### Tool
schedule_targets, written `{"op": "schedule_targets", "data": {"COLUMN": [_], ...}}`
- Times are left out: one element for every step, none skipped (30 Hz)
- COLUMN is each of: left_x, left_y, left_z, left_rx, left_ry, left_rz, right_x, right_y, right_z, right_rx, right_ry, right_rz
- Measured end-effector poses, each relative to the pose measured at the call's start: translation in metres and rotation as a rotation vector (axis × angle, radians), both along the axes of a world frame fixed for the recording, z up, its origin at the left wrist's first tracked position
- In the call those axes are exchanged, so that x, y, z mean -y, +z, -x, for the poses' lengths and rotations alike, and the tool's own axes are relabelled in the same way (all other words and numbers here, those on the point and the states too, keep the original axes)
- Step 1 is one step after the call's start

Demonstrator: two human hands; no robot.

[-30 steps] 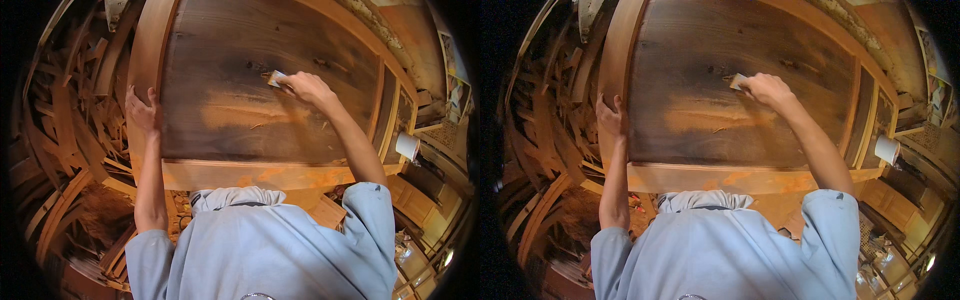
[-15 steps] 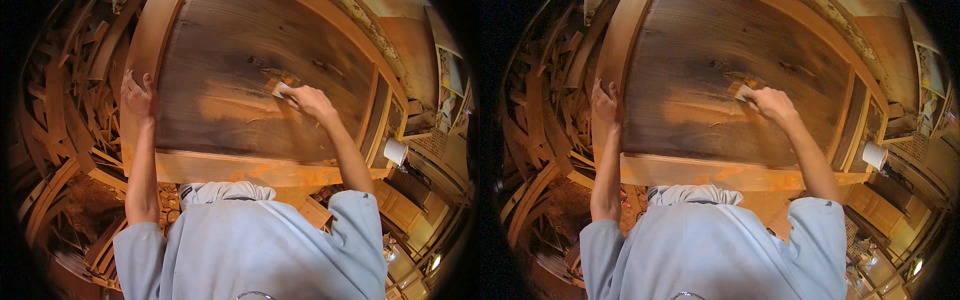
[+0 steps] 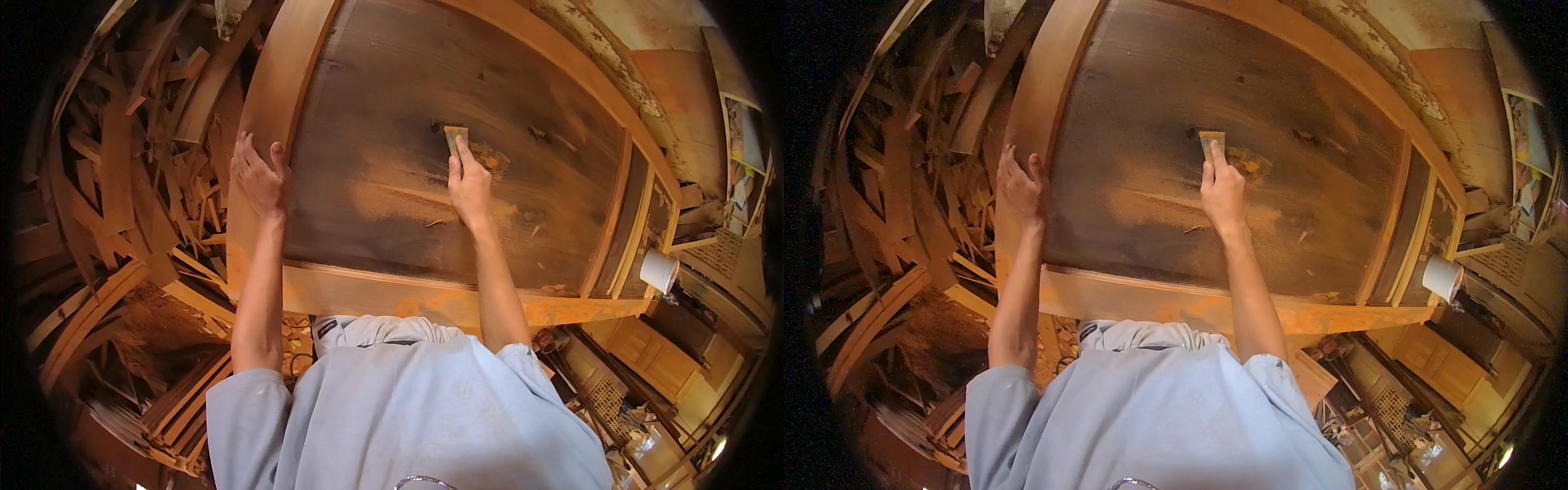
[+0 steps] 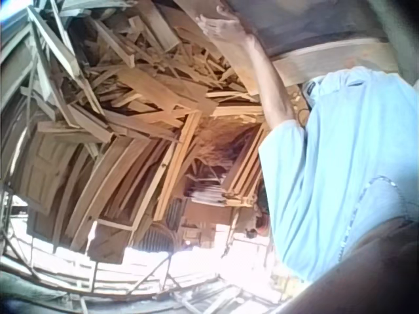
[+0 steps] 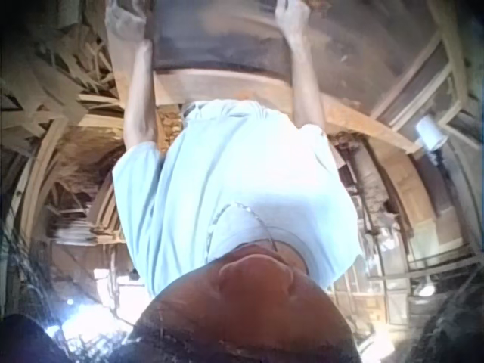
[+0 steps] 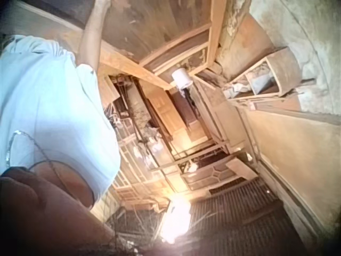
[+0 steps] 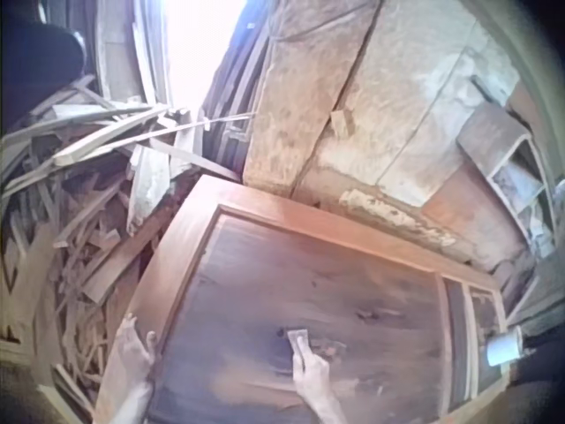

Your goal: The person applies wood filler to gaps and imperfections on a wooden door using a putty knife, repeatedly dipping the tool into a bucket of filler and spreading it across the wooden surface.

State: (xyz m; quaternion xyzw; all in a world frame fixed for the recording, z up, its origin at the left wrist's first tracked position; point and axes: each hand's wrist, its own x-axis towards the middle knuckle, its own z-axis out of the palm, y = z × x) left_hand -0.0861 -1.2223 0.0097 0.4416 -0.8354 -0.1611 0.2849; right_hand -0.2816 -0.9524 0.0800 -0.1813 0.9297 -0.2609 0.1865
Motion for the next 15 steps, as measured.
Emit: {"op": "schedule_targets", "data": {"left_x": [0.000, 0.001, -0.002, -0.003, -0.002, -0.002, -0.002, -0.003, -0.003, -0.002, -0.002, 0.000, 0.001, 0.000, -0.002], "left_y": [0.000, 0.001, 0.001, 0.001, 0.002, 0.004, 0.004, 0.004, 0.004, 0.003, 0.000, 0.000, 0.000, 0.005, 0.007], "left_z": [0.001, 0.003, 0.002, 0.001, 0.001, 0.002, 0.002, 0.002, 0.001, -0.001, -0.004, -0.006, -0.006, -0.002, 0.001], "left_rx": [-0.001, 0.000, 0.009, 0.014, 0.007, 0.000, 0.001, 0.013, 0.025, 0.025, 0.040, 0.053, 0.055, 0.051, 0.051], "left_ry": [-0.007, -0.017, -0.022, -0.028, -0.020, -0.007, -0.011, -0.010, -0.001, 0.002, 0.000, 0.001, 0.003, -0.008, -0.014], "left_rz": [0.004, 0.003, -0.005, -0.010, -0.015, -0.019, -0.023, -0.015, -0.003, -0.002, -0.004, 0.001, 0.004, -0.018, -0.040], "right_x": [0.001, 0.004, 0.005, 0.003, 0.000, -0.001, -0.008, -0.021, -0.029, -0.033, -0.040, -0.034, -0.004, -0.011, 0.003], "right_y": [-0.009, -0.018, -0.021, -0.023, -0.024, -0.024, -0.025, -0.029, -0.030, -0.021, -0.008, 0.010, 0.050, 0.042, 0.045], "right_z": [0.003, 0.009, 0.008, 0.005, 0.002, 0.001, -0.003, -0.008, -0.009, -0.003, 0.008, 0.016, 0.029, 0.047, 0.061], "right_rx": [-0.001, -0.095, -0.182, -0.177, -0.142, -0.108, -0.107, -0.105, -0.104, -0.104, -0.055, -0.008, 0.341, 0.020, 0.051], "right_ry": [-0.007, 0.019, 0.050, 0.045, 0.051, 0.061, 0.058, 0.084, 0.118, 0.121, 0.213, 0.308, 0.131, 0.252, 0.201], "right_rz": [0.004, 0.019, 0.025, 0.020, -0.014, -0.047, -0.051, -0.060, -0.063, -0.062, -0.141, -0.213, -0.357, -0.219, -0.228]}}
